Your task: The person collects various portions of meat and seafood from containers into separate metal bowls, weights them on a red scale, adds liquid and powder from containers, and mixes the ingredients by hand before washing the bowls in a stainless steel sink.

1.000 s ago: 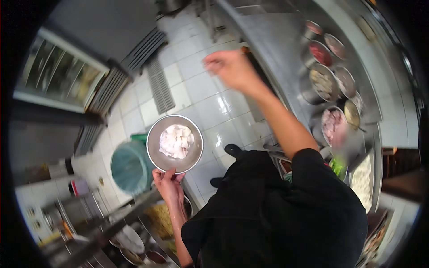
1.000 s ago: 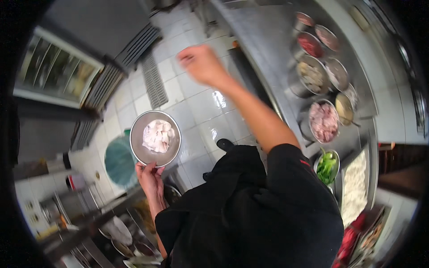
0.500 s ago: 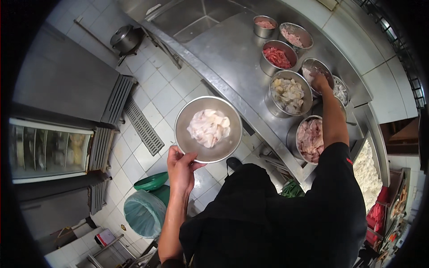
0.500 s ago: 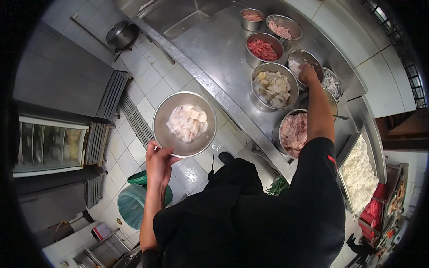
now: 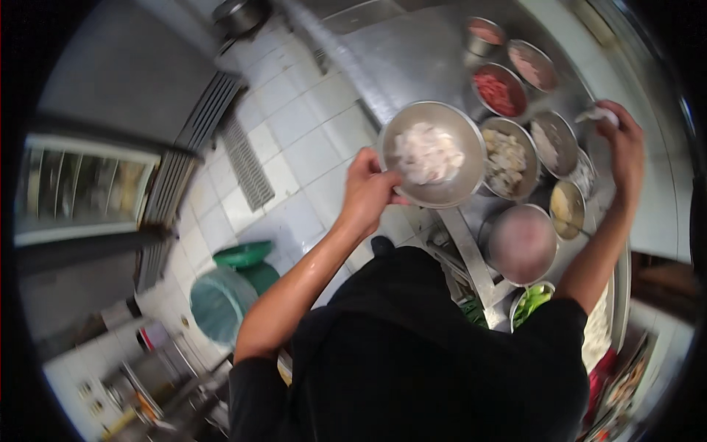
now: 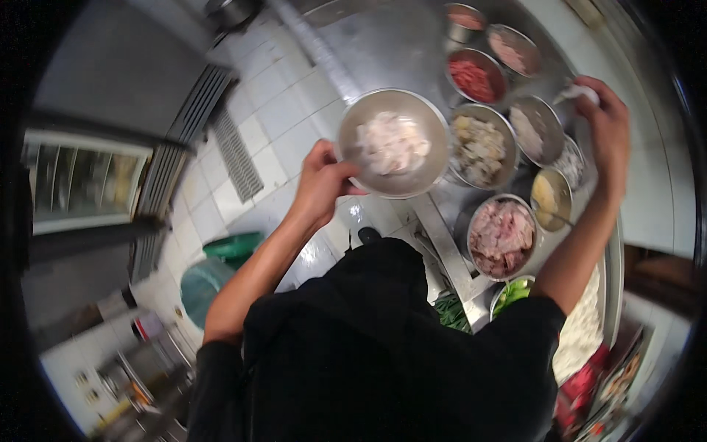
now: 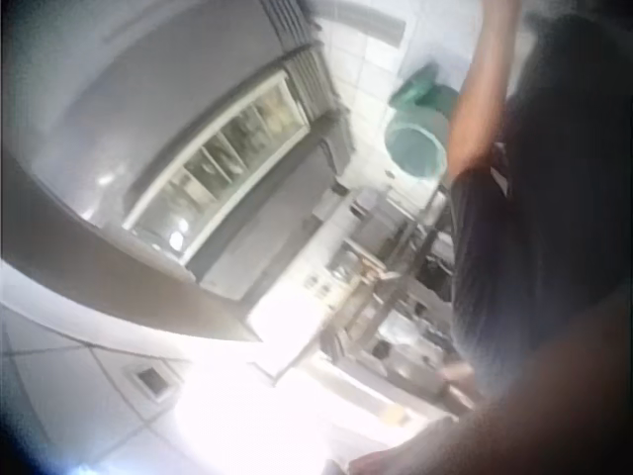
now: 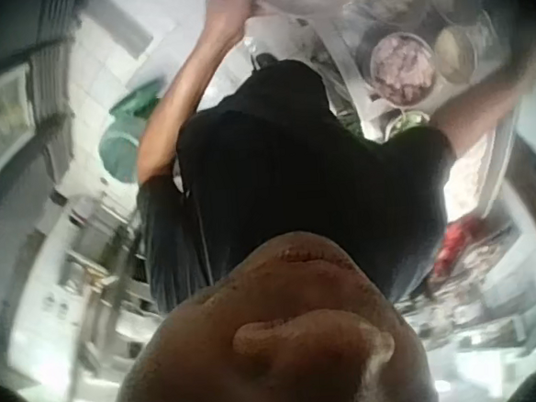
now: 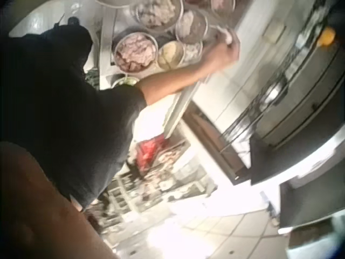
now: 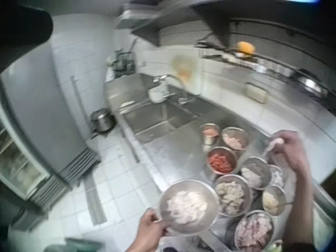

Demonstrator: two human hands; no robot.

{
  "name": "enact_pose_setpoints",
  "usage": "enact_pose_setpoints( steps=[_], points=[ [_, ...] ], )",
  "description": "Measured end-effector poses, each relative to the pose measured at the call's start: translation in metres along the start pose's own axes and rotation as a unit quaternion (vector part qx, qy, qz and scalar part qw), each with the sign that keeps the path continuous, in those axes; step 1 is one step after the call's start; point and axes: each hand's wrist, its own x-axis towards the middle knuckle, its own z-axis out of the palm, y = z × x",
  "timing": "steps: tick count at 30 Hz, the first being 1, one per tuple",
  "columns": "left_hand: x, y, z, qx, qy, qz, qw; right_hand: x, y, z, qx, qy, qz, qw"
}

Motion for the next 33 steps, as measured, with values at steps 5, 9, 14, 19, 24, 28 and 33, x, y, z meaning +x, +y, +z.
enact_pose_setpoints(
  steps=[5,9,14,19,24,28,33],
  points=[
    [-0.008,-0.014,-0.014,-0.054,0.031,0.038,0.997,-0.051,-0.086,0.106,0.256,0.021,-0.078,0.963],
    [-0.032,-0.028,-0.052,-0.067,0.101,0.065,0.990,-0.096,-0.108,0.217,-0.004,-0.207,-0.414,0.886],
    [-0.098,-0.069,-0.120,-0.122,0.236,0.106,0.958,-0.139,-0.203,0.259,0.165,-0.312,-0.319,0.879],
    [-0.196,-0.107,-0.169,-0.179,0.383,0.125,0.898,-0.258,-0.295,0.308,0.312,-0.470,-0.394,0.725],
    [-0.295,-0.170,-0.208,-0.248,0.463,0.185,0.831,-0.451,-0.378,0.322,0.428,-0.592,-0.511,0.453],
    [-0.375,-0.241,-0.233,-0.212,0.515,0.196,0.807,-0.606,-0.437,0.284,0.407,-0.616,-0.589,0.329],
    [-0.399,-0.203,-0.235,-0.281,0.539,0.058,0.792,-0.753,-0.474,0.413,0.031,-0.598,-0.693,0.401]
  ],
)
